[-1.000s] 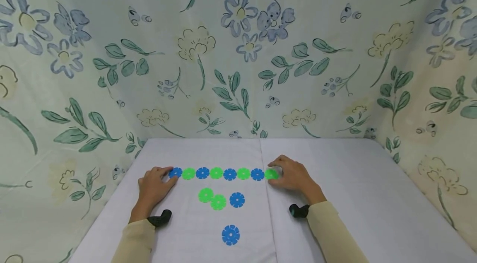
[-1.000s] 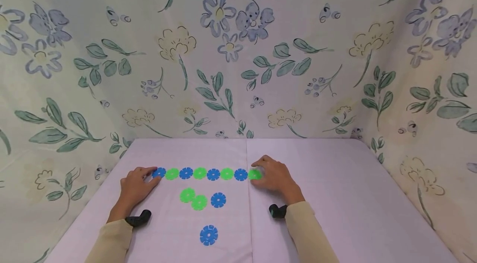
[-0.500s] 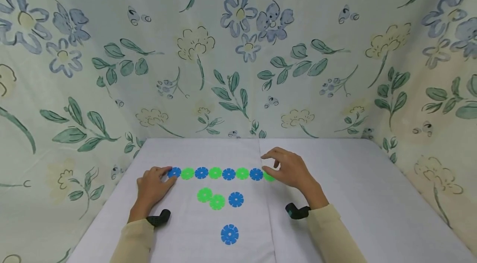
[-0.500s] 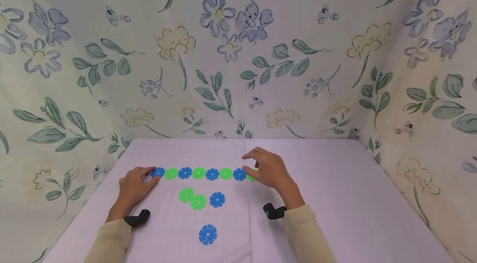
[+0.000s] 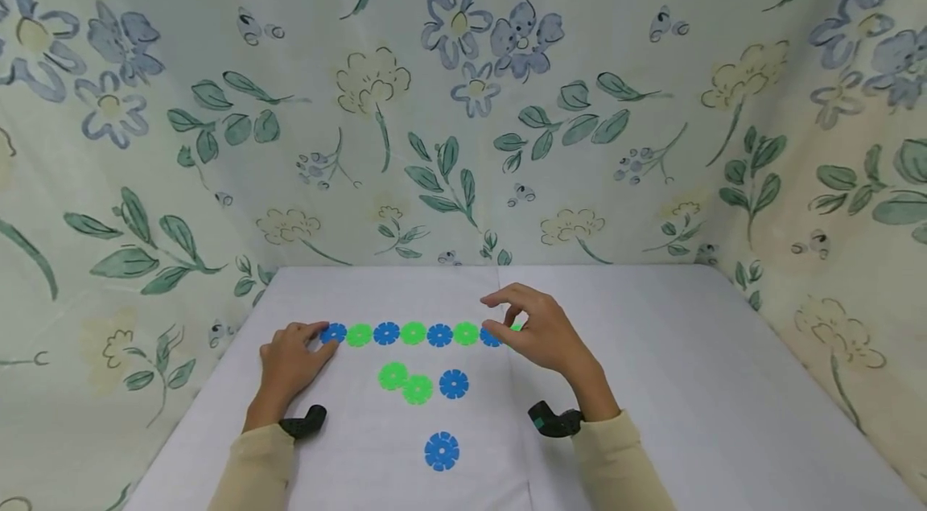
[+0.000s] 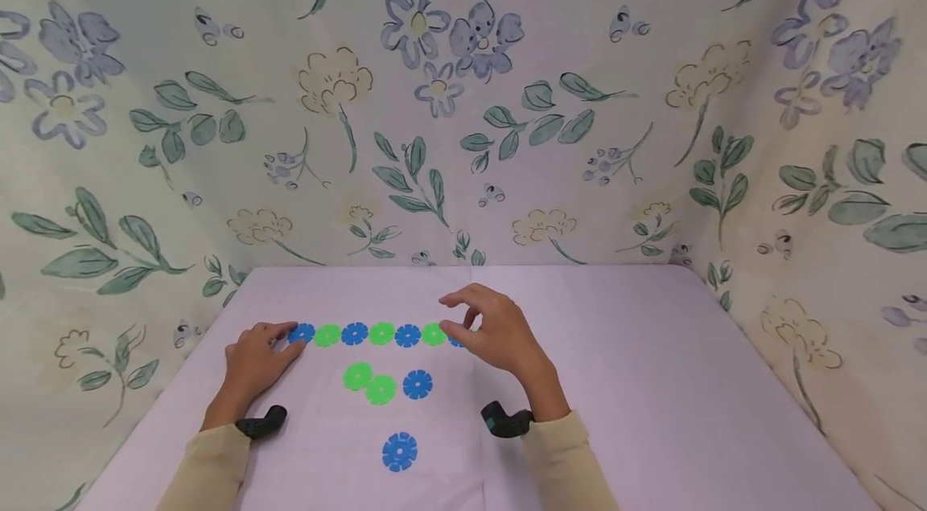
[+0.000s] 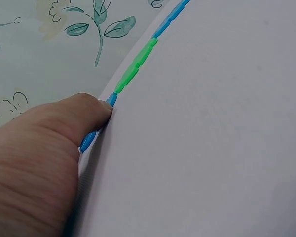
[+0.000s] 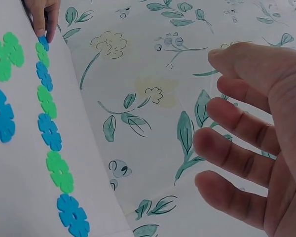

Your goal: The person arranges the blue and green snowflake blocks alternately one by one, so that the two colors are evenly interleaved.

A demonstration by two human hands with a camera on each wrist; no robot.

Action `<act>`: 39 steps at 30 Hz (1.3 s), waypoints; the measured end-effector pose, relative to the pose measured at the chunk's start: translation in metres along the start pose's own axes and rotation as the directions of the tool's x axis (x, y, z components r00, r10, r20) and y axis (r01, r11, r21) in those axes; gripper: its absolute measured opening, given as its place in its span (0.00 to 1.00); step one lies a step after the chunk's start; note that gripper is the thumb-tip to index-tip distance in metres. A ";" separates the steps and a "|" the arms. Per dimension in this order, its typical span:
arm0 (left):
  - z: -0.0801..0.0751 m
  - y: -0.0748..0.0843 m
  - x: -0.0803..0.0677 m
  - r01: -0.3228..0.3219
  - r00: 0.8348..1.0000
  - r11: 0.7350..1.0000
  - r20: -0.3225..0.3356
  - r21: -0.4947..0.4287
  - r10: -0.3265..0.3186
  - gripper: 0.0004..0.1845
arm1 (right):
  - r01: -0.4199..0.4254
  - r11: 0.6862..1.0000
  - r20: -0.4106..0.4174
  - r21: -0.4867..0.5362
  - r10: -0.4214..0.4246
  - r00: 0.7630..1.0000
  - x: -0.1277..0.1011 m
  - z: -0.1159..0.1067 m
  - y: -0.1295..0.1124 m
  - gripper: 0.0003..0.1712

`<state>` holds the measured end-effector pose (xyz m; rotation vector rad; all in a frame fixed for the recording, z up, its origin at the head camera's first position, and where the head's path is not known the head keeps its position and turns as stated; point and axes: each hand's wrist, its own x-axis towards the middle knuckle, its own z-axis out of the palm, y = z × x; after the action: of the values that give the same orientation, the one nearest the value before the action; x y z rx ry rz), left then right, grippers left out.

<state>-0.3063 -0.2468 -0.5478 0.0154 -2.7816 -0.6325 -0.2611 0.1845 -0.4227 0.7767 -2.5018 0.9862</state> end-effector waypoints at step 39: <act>-0.002 0.003 0.002 -0.013 1.000 1.000 -0.005 -0.008 0.013 0.28 | -0.222 0.965 0.408 0.139 0.149 0.901 -0.016 0.077 0.020 0.30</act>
<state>-0.3072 -0.2452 -0.5440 -0.0036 -2.7721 -0.6397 -0.2683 0.1483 -0.4947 0.8769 -2.9061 1.2451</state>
